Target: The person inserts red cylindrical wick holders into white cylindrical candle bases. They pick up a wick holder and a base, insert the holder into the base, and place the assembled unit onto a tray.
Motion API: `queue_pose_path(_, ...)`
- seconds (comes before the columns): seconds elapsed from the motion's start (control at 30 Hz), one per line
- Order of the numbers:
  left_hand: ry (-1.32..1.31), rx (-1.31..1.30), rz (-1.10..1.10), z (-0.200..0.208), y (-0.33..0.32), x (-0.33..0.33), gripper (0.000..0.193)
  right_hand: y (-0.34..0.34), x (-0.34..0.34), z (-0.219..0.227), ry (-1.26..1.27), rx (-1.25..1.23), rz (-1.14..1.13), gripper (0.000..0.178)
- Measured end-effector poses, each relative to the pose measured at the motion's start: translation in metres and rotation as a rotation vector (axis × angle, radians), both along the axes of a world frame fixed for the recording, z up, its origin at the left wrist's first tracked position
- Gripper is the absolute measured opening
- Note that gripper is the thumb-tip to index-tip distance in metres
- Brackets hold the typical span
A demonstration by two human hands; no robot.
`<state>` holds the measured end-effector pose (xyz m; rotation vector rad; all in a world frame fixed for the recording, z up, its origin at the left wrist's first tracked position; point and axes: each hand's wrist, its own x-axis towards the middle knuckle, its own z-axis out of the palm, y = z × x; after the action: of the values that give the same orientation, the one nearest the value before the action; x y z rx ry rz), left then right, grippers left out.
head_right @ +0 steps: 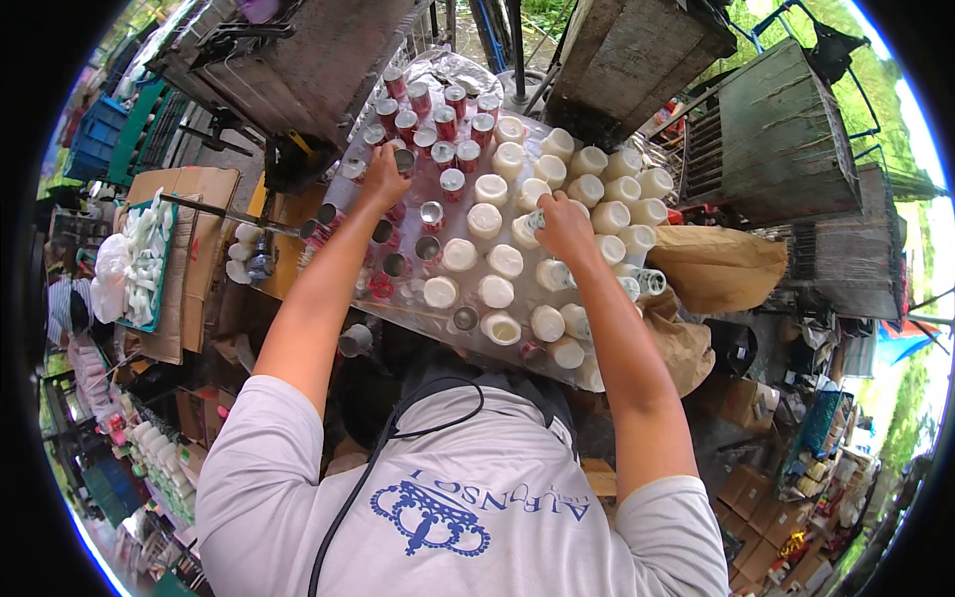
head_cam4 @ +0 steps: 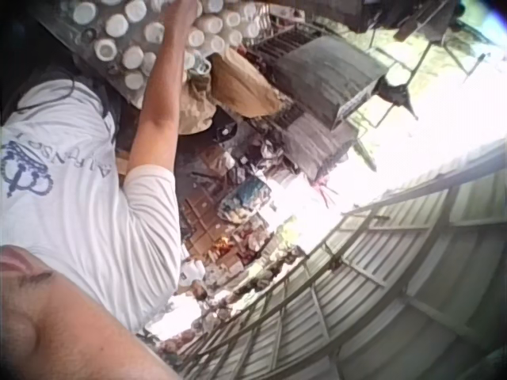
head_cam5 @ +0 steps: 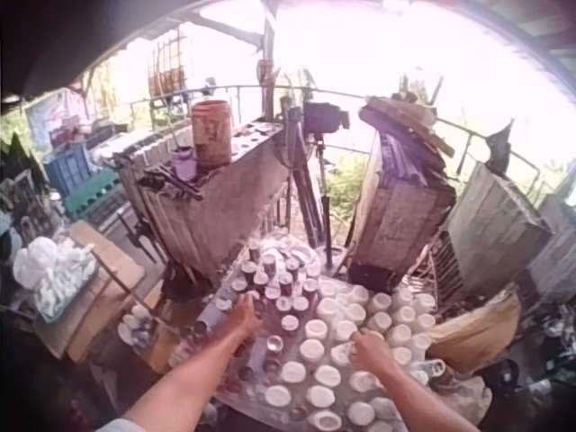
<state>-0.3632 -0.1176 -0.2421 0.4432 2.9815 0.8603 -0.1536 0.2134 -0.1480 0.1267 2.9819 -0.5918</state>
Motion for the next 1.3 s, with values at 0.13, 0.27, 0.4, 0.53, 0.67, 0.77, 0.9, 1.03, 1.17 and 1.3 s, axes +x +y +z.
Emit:
queue_pose_path(0.13,-0.098,-0.032,-0.017,0.002,0.014,0.001,0.068,-0.006,0.003,0.005,-0.031,-0.014,-0.023,0.049)
queue_pose_path(0.27,-0.172,-0.201,-0.047,0.001,0.012,0.007,0.065,-0.012,0.003,0.006,-0.023,0.070,0.034,0.050)
queue_pose_path(0.4,-0.216,-0.318,-0.044,-0.002,0.014,0.014,0.066,-0.017,0.002,0.007,-0.115,0.096,0.011,0.060)
queue_pose_path(0.53,-0.023,-0.252,-0.127,0.003,0.022,0.023,0.068,-0.020,0.007,0.014,-0.116,0.092,-0.018,0.071)
queue_pose_path(0.67,0.094,-0.184,-0.406,0.012,0.037,0.017,0.064,-0.021,0.014,0.027,-0.035,0.078,-0.011,0.075)
queue_pose_path(0.77,0.115,-0.227,-0.495,0.015,0.058,0.017,0.066,-0.023,0.025,0.043,0.096,0.050,-0.023,0.076)
queue_pose_path(0.9,0.037,-0.463,-0.561,0.028,0.080,0.019,0.068,-0.027,0.060,0.089,0.255,-0.039,-0.073,0.071)
queue_pose_path(1.03,0.091,-0.590,-0.528,0.020,0.090,0.023,0.066,-0.030,0.112,0.122,0.315,-0.111,-0.138,0.062)
queue_pose_path(1.17,0.130,-0.516,-0.507,0.022,0.088,0.024,0.060,-0.034,0.164,0.132,0.346,-0.141,-0.235,0.049)
queue_pose_path(1.3,0.120,-0.314,-0.417,0.050,0.079,0.032,0.057,-0.039,0.193,0.133,0.361,-0.229,-0.295,0.039)
